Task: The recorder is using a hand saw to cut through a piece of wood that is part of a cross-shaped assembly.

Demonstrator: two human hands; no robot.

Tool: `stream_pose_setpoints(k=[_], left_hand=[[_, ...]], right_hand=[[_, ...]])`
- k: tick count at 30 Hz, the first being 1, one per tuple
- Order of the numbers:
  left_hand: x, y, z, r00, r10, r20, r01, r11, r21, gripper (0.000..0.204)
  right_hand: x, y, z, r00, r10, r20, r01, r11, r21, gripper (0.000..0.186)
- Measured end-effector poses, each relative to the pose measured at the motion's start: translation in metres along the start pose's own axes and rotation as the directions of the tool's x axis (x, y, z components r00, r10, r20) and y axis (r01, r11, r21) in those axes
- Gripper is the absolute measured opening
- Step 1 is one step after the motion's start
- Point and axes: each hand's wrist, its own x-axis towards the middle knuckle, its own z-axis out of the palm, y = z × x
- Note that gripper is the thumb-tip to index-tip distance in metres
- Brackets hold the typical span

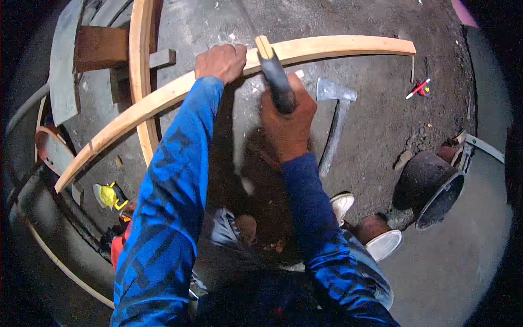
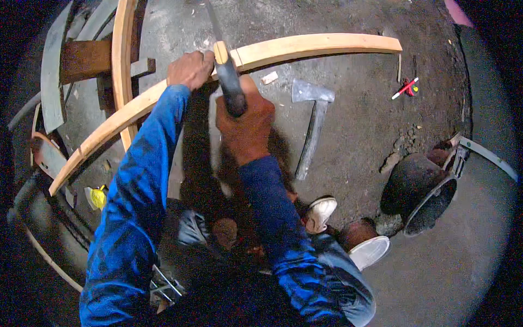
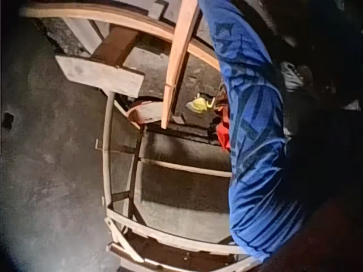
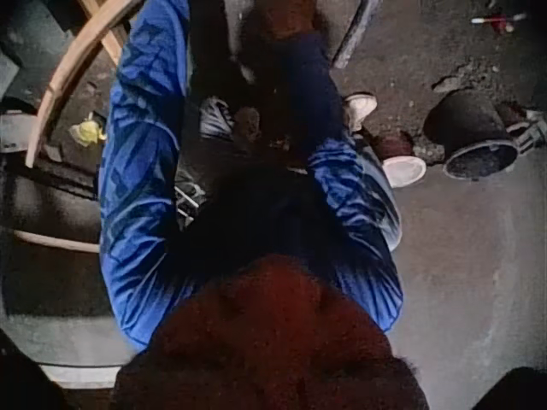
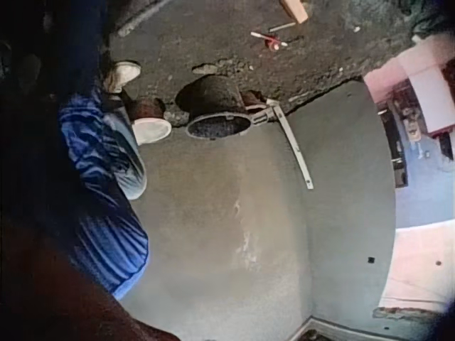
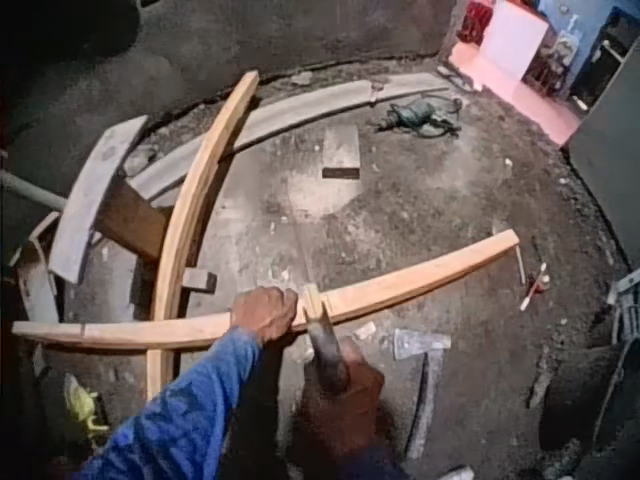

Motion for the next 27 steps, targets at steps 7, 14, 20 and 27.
stream_pose_setpoints(k=[7,14,20,27], left_hand=[[0.002,-0.007,0.004,0.995,0.098,0.013,-0.099,0.993,0.057,0.046],[0.005,-0.004,0.007,0.993,0.117,-0.027,-0.114,0.989,0.091,0.050],[0.011,-0.011,0.013,0.995,0.093,0.029,-0.095,0.994,0.062,0.051],[0.010,-0.004,0.003,0.999,0.030,0.013,-0.030,0.998,0.049,0.052]], right_hand=[[-0.138,-0.008,-0.093,0.964,0.263,-0.031,-0.262,0.965,0.031,0.037],[-0.033,0.021,-0.013,0.998,0.070,-0.002,-0.070,0.998,-0.004,0.043],[-0.133,-0.020,-0.093,0.973,0.213,-0.086,-0.224,0.965,-0.136,0.019],[-0.044,0.063,-0.011,0.998,0.016,-0.063,-0.018,0.999,-0.034,0.030]])
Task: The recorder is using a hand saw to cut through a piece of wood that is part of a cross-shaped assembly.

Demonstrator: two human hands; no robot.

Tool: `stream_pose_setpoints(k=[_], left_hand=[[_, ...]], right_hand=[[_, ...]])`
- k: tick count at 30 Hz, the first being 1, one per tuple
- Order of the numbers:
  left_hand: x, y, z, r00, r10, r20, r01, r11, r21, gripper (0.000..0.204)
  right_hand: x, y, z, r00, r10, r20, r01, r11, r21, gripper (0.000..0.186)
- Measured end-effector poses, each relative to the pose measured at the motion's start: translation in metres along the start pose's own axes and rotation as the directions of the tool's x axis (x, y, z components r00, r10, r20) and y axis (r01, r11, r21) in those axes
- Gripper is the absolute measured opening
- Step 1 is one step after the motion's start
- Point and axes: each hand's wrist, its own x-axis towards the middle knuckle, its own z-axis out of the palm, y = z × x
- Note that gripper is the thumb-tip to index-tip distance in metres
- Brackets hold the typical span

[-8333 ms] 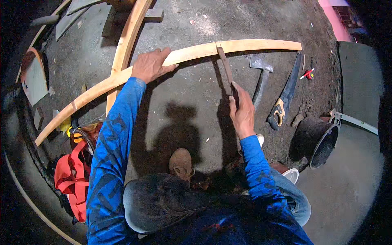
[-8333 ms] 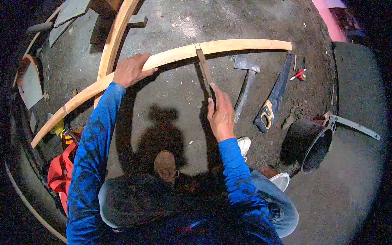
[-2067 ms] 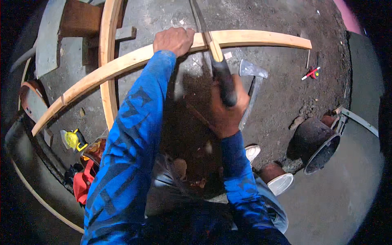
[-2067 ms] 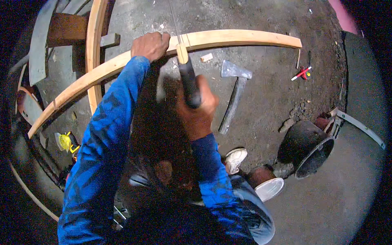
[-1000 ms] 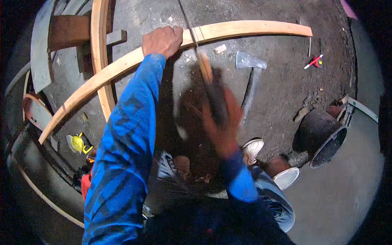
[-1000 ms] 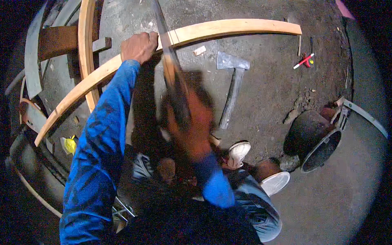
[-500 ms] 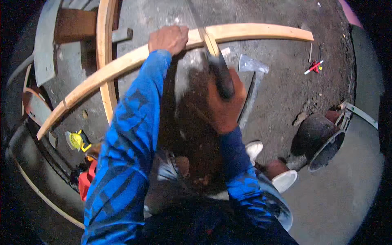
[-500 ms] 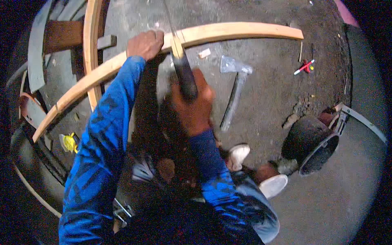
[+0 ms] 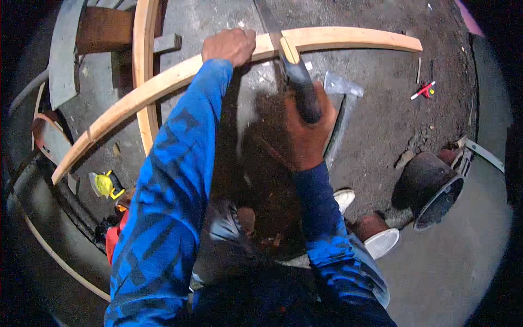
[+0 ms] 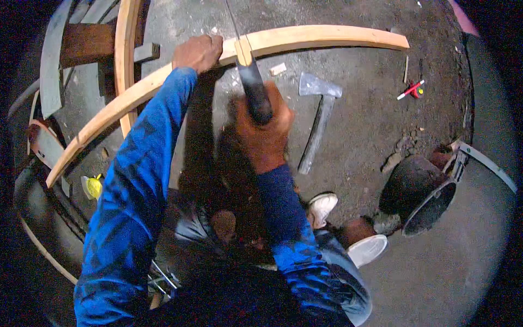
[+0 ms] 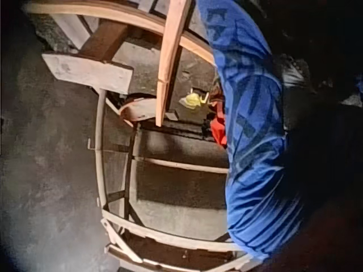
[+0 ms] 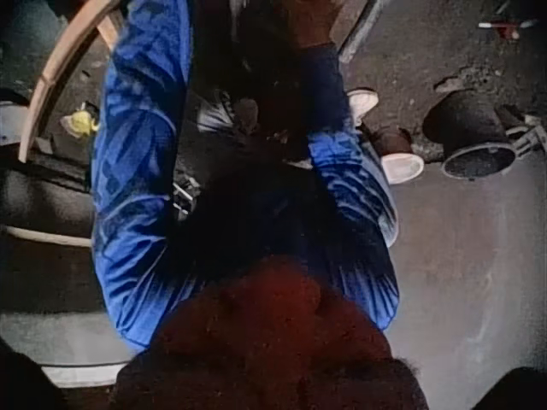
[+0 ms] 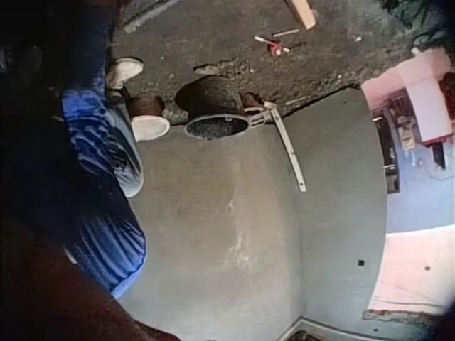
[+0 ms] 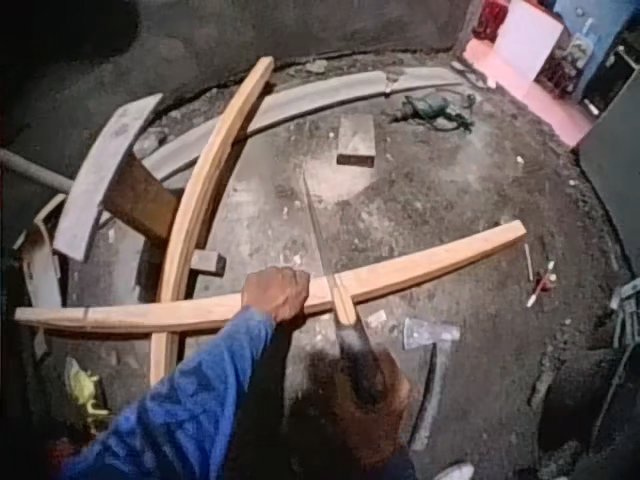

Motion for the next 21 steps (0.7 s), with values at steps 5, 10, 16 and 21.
stream_pose_setpoints(k=[5,10,16,21], left_hand=[[0.007,-0.005,0.004,0.997,0.006,0.072,-0.003,0.999,-0.042,0.053],[0.012,-0.011,0.015,0.999,0.032,-0.031,-0.034,0.998,-0.044,0.059],[0.019,-0.013,0.010,0.996,0.061,0.061,-0.057,0.996,-0.068,0.064],[0.016,-0.013,0.015,1.000,-0.003,0.002,0.003,0.993,-0.119,0.056]], right_hand=[[-0.099,-0.062,-0.089,0.983,0.180,-0.046,-0.185,0.976,-0.117,0.021],[-0.059,-0.022,-0.052,0.993,-0.091,-0.079,0.086,0.994,-0.069,0.024],[-0.043,-0.025,-0.039,0.999,-0.025,-0.040,0.022,0.997,-0.069,0.031],[-0.082,-0.101,-0.101,0.989,0.144,-0.020,-0.146,0.987,-0.069,0.028]])
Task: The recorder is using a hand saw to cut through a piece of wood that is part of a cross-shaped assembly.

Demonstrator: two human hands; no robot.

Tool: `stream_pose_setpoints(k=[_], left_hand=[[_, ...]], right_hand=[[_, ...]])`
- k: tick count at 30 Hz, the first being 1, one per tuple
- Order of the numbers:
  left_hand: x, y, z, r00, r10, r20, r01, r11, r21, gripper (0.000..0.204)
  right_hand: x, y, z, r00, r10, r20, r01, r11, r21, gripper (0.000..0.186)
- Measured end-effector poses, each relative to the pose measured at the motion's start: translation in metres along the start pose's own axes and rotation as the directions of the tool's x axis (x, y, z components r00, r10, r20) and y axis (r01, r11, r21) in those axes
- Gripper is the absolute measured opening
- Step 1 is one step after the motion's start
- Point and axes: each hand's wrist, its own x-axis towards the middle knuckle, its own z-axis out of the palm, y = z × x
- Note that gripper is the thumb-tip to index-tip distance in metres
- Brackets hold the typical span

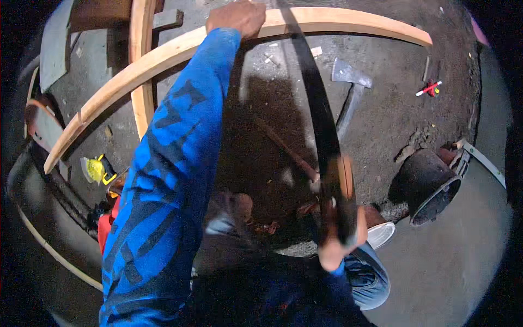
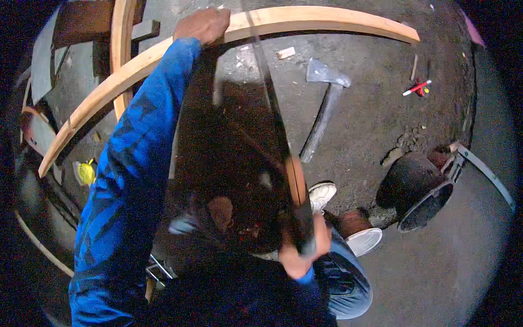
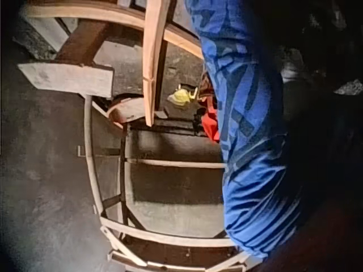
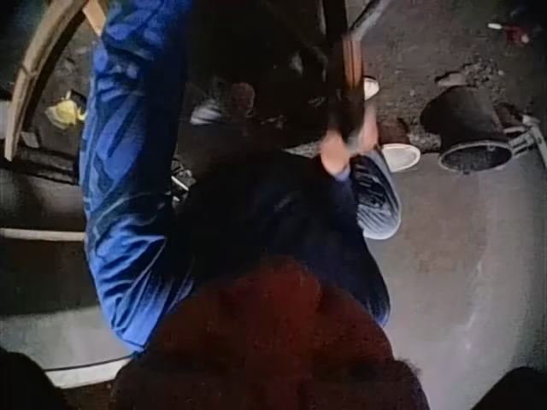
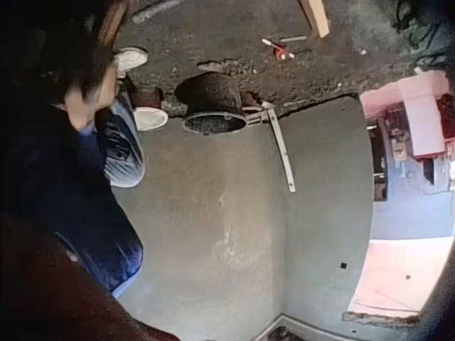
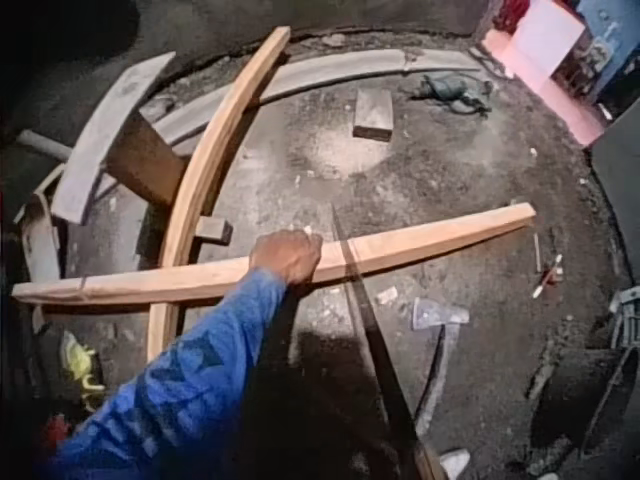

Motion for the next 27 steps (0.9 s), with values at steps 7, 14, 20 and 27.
stream_pose_setpoints(k=[7,14,20,27], left_hand=[[0.001,0.005,-0.013,0.994,-0.050,0.095,0.047,0.998,0.034,0.058],[0.002,0.001,-0.004,0.997,0.004,0.082,-0.009,0.998,0.062,0.055],[-0.008,0.009,-0.013,0.998,-0.052,0.031,0.051,0.998,0.025,0.061],[-0.007,0.004,-0.013,0.999,0.025,0.039,-0.024,0.999,-0.033,0.064]], right_hand=[[0.106,0.045,0.102,0.978,-0.209,0.021,0.197,0.946,0.259,0.018],[-0.006,0.041,0.004,0.996,-0.079,-0.050,0.076,0.995,-0.066,0.024],[0.103,0.078,0.110,0.960,-0.270,0.078,0.246,0.941,0.233,0.017],[-0.008,0.026,0.000,0.999,-0.051,-0.016,0.053,0.993,0.108,0.024]])
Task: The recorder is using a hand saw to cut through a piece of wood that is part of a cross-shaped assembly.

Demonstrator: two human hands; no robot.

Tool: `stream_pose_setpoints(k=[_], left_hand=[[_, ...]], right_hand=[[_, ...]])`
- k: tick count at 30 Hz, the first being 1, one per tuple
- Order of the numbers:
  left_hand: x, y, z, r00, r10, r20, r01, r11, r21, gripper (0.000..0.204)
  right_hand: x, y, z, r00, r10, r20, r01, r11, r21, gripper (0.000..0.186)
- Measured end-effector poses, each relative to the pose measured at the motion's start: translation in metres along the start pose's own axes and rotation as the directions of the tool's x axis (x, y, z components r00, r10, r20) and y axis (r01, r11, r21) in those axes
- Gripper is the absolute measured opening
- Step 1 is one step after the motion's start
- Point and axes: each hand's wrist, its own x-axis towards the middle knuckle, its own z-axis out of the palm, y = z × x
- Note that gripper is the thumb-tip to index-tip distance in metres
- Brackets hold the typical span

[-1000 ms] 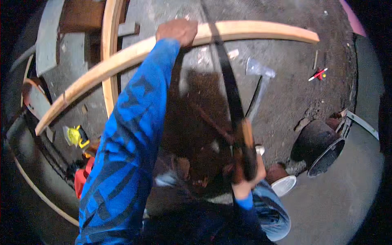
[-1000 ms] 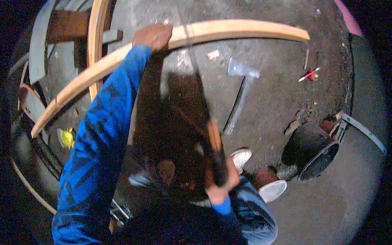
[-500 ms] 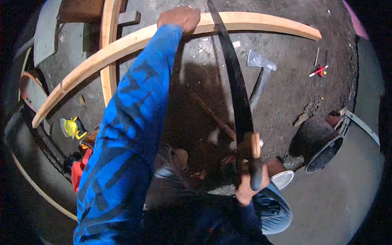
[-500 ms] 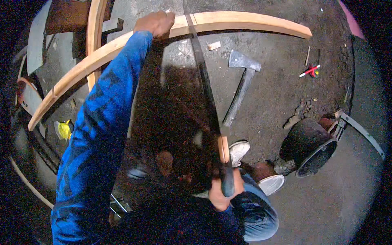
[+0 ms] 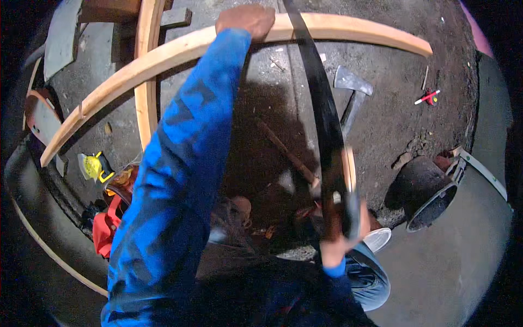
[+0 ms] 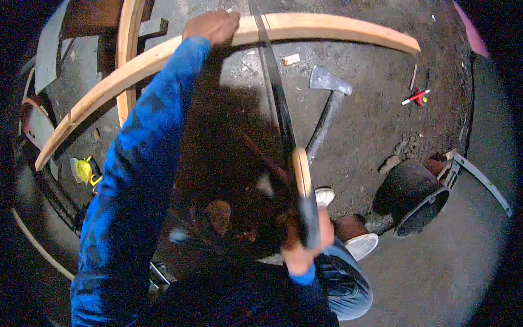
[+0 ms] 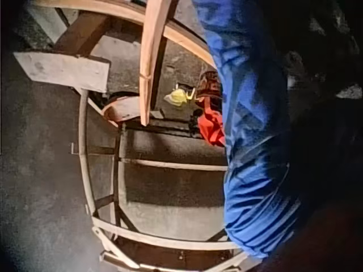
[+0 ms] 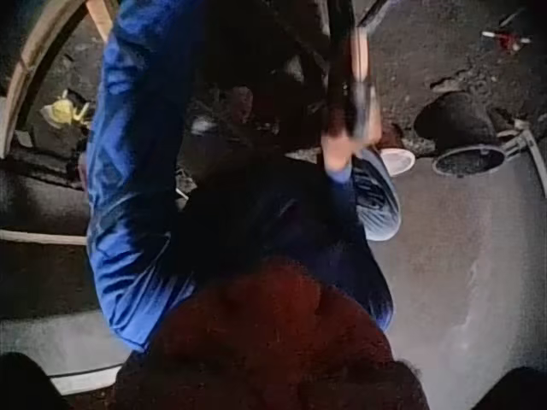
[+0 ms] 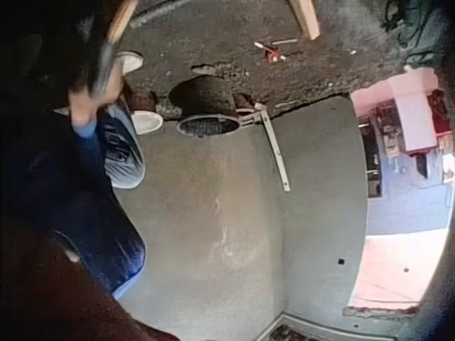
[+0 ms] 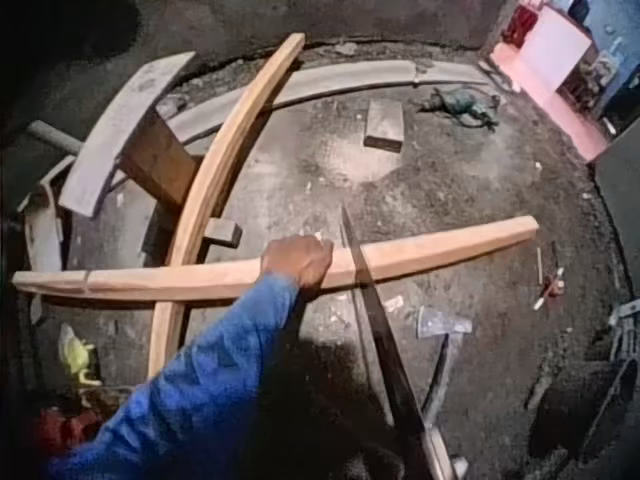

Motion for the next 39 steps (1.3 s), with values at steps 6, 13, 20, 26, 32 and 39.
stream_pose_setpoints(k=[6,13,20,26,32,39], left_hand=[[0.002,0.003,-0.011,1.000,-0.012,-0.018,0.013,0.998,0.062,0.064],[0.031,-0.015,0.004,0.997,0.038,0.073,-0.038,0.999,0.005,0.067],[0.033,-0.011,0.012,0.997,-0.076,0.016,0.074,0.995,0.072,0.059],[0.048,-0.029,0.019,0.987,0.159,0.030,-0.162,0.978,0.130,0.048],[0.032,-0.010,0.009,0.998,-0.060,0.030,0.058,0.996,0.065,0.059],[0.050,-0.030,0.017,0.991,0.094,0.096,-0.092,0.995,-0.032,0.060]], right_hand=[[0.122,0.046,0.109,0.978,-0.202,0.058,0.186,0.960,0.209,0.018],[0.005,0.006,-0.002,0.999,-0.018,-0.050,0.012,0.994,-0.108,0.026],[0.131,0.037,0.105,0.967,-0.231,0.110,0.209,0.962,0.178,0.021],[0.009,-0.013,-0.009,0.999,-0.013,-0.039,0.007,0.987,-0.158,0.031],[0.134,0.043,0.104,0.964,-0.260,0.054,0.251,0.959,0.129,0.020],[-0.001,0.000,-0.012,0.993,-0.115,0.021,0.116,0.964,-0.238,0.023]])
